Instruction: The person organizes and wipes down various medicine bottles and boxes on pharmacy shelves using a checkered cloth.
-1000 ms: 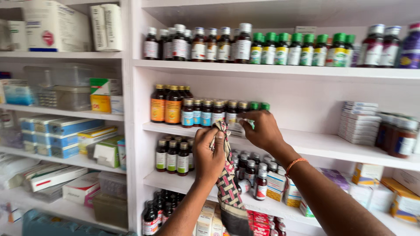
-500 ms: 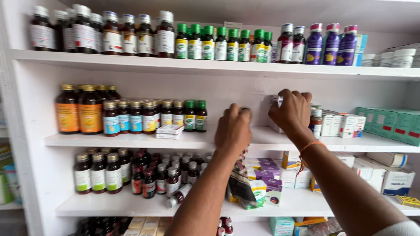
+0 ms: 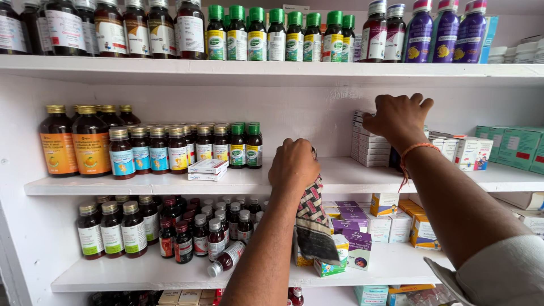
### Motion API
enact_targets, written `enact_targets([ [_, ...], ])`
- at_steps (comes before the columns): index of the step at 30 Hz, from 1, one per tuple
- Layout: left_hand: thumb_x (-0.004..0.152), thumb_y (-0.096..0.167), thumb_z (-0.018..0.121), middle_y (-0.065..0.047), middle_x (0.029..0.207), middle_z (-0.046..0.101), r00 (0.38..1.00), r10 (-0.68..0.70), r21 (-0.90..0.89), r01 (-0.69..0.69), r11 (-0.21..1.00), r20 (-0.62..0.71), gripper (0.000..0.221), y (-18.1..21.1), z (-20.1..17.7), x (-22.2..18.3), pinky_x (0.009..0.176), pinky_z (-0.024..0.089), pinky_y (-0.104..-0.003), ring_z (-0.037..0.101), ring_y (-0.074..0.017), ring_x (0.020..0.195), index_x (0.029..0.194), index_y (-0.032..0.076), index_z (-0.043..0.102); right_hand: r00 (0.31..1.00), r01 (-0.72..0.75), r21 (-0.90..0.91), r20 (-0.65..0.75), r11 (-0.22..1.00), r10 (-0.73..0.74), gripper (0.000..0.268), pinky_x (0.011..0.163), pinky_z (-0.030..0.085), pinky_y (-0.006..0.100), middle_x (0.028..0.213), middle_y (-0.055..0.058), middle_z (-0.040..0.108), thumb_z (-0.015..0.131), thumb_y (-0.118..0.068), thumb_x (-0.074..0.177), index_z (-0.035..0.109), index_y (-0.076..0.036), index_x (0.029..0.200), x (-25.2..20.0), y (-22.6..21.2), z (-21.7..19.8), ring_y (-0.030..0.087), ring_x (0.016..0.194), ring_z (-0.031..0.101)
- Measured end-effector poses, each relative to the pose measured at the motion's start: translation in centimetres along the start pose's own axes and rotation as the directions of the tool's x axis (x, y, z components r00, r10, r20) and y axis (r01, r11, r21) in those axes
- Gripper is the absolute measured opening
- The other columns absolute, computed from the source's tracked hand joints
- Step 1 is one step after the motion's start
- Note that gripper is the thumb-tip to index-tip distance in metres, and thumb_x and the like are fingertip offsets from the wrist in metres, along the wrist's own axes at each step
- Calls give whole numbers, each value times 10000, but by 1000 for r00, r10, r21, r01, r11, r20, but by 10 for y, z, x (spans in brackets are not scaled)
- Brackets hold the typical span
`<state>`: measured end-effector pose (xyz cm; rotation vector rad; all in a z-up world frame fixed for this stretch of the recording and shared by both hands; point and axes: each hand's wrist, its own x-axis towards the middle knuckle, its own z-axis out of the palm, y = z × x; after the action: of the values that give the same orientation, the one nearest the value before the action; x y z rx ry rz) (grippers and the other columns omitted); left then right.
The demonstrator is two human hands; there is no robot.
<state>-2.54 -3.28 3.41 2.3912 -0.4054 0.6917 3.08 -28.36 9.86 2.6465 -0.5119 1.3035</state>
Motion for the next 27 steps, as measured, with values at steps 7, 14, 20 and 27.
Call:
enact_targets([
  [7, 892, 164, 694, -95, 1246, 616, 1000, -3, -7, 3, 1000, -8, 234, 1, -2, -3, 832, 614, -472, 648, -290, 1161, 1124, 136, 714, 1000, -13, 16, -6, 1000, 13, 298, 951, 334, 483, 806, 106, 742, 751, -451, 820, 769, -168, 910, 5, -13, -4, 334, 947, 639],
  [14, 878, 98, 686, -158, 1106, 632, 893, 121, -233, -241, 942, -434, 210, -21, 14, 7, 817, 576, -437, 670, -309, 1006, 1082, 85, 730, 918, 323, 443, -360, 836, -165, 682, 871, 484, 490, 938, 192, 731, 812, -412, 813, 544, -43, 1320, -78, -26, -40, 358, 908, 687],
  [20, 956, 139, 678, -147, 1037, 651, 628, 148, -352, -598, 720, -764, 164, -45, 23, 6, 820, 570, -397, 682, -286, 926, 1069, 24, 704, 960, 261, 753, -140, 604, -241, 925, 861, 594, 444, 1060, 206, 752, 903, -392, 681, 422, -38, 1387, -151, -34, -44, 360, 979, 742],
  [27, 960, 353, 642, -147, 1142, 746, 874, 441, -216, -399, 891, 205, 289, -28, 7, -11, 972, 491, -421, 702, -288, 1037, 1136, 173, 785, 960, 61, 831, 104, 553, -261, 1050, 862, 639, 449, 1104, 228, 739, 947, -355, 538, 380, -57, 1370, -149, -38, -42, 339, 1006, 762],
])
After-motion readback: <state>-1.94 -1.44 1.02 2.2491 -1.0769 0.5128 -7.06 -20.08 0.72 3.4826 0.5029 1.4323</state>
